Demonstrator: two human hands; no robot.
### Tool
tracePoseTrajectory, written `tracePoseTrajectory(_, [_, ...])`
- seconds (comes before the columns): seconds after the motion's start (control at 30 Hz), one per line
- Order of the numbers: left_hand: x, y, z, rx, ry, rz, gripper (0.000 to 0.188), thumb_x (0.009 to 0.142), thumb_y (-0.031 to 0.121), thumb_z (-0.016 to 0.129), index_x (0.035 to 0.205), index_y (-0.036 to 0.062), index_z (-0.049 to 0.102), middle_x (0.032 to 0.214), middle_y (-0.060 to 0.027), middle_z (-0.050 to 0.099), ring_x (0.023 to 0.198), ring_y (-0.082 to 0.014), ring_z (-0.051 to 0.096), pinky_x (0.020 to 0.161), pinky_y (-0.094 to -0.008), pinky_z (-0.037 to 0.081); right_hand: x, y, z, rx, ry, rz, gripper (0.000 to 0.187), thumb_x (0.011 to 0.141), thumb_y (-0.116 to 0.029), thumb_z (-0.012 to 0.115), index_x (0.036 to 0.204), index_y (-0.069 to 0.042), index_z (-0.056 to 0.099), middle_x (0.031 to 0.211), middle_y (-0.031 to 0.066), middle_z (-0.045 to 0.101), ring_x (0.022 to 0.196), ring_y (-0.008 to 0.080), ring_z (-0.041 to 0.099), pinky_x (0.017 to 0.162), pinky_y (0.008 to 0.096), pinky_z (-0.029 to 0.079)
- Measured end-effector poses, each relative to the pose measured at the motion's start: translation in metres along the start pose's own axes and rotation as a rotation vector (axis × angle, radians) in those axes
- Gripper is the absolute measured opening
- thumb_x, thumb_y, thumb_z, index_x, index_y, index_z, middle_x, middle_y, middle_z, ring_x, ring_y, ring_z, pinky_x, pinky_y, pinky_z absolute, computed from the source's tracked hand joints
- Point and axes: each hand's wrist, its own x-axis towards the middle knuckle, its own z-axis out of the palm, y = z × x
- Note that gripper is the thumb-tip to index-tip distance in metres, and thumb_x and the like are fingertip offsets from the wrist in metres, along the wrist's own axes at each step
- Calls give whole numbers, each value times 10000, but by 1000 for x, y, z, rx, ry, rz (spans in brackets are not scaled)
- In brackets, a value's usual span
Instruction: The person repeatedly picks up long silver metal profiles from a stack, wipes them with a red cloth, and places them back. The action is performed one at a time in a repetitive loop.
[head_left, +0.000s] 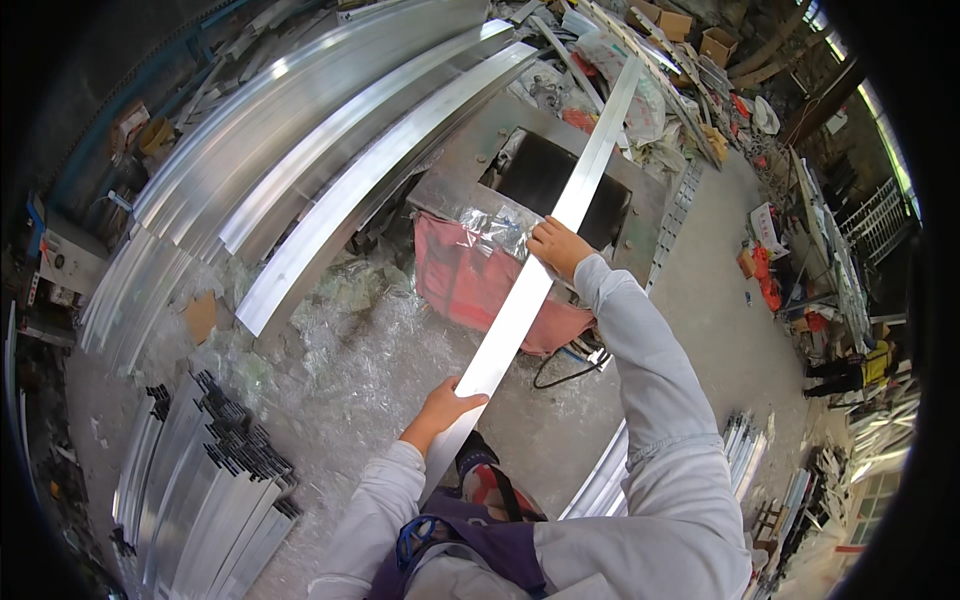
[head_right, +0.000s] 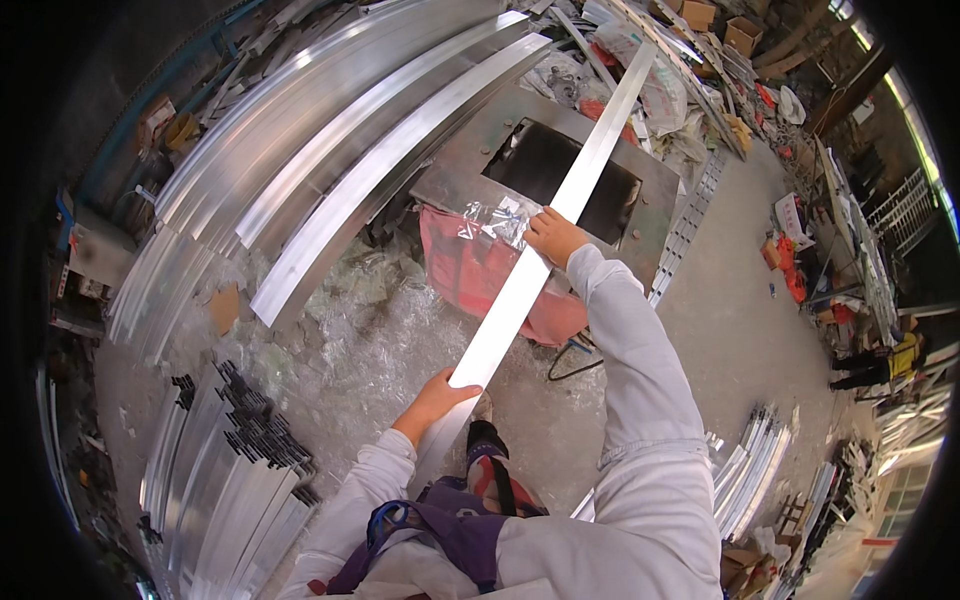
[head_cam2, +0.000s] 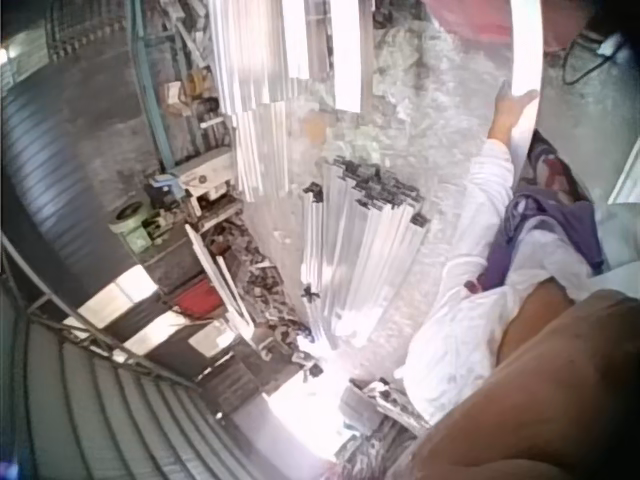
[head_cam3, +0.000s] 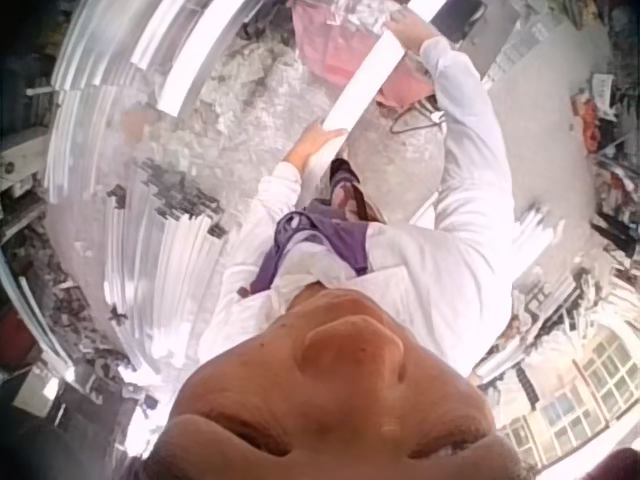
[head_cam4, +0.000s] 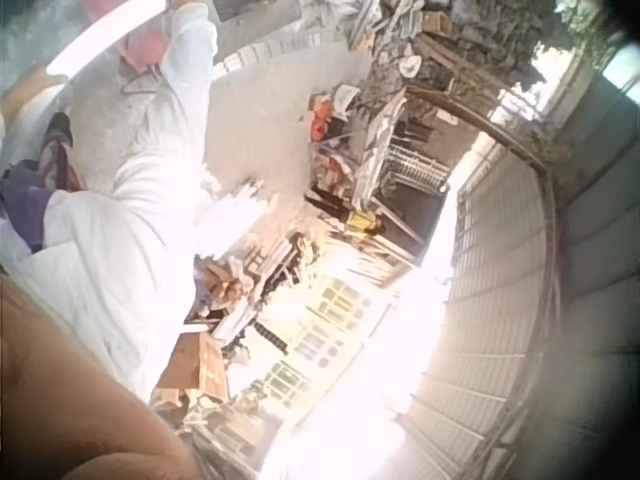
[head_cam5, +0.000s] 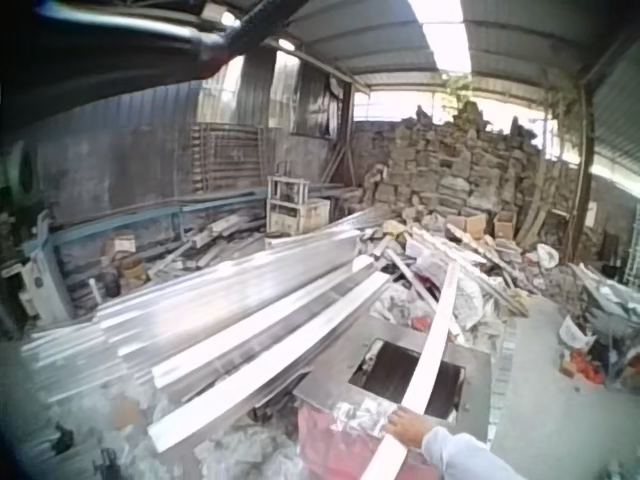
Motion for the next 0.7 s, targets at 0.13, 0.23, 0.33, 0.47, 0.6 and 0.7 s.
tracePoseTrajectory(0.13, [-53, -34, -11, -46, -41, 15, 727, 759, 420, 793, 1265, -42, 551, 1192, -209, 644, 1068, -276, 634, 923, -361, 484, -3, -58, -5, 14, -114, -7, 197, 784, -94, 591, 980, -96, 614, 1072, 107, 610, 1119, 298, 546, 1085, 420, 366])
tracePoseTrajectory(0.23, [-119, -93, -31, -53, -33, -63, 626, 860, 419, 697, 1251, -50, 561, 1231, -184, 628, 1134, -265, 595, 990, -341, 439, -8, -149, 5, 26, -101, -59, 264, 784, -150, 613, 1043, -93, 619, 1119, 108, 606, 1125, 291, 543, 1067, 451, 359])
tracePoseTrajectory(0.33, [-186, -201, -62, -94, 79, -175, 707, 978, 550, 403, 1324, -53, 528, 1336, -189, 571, 1260, -274, 513, 1085, -346, 342, 10, -264, -2, 105, -48, -126, 216, 831, -150, 575, 1047, -146, 575, 1060, 66, 559, 1119, 267, 531, 1046, 471, 356])
tracePoseTrajectory(0.47, [-294, -281, -117, 8, 136, -520, 906, 950, 707, 219, 1332, -48, 542, 1389, -229, 524, 1328, -315, 462, 1109, -362, 309, 18, -411, -55, 196, 33, -179, 141, 825, -151, 579, 958, -165, 624, 957, 45, 610, 1025, 236, 582, 976, 443, 383])
tracePoseTrajectory(0.6, [-404, -365, -128, 73, 173, -753, 965, 932, 746, 172, 1282, -53, 584, 1321, -200, 588, 1290, -295, 496, 1095, -348, 311, 2, -537, -72, 579, 121, -238, 149, 791, -153, 567, 933, -109, 552, 932, 67, 547, 973, 238, 549, 886, 370, 391])
tracePoseTrajectory(0.7, [-462, -376, -127, 113, 123, -902, 982, 929, 753, 163, 1284, -64, 577, 1330, -199, 581, 1294, -294, 492, 1097, -345, 309, -14, -600, -96, 646, 235, -231, 137, 793, -167, 546, 912, -102, 526, 914, 64, 531, 950, 240, 540, 890, 367, 388])
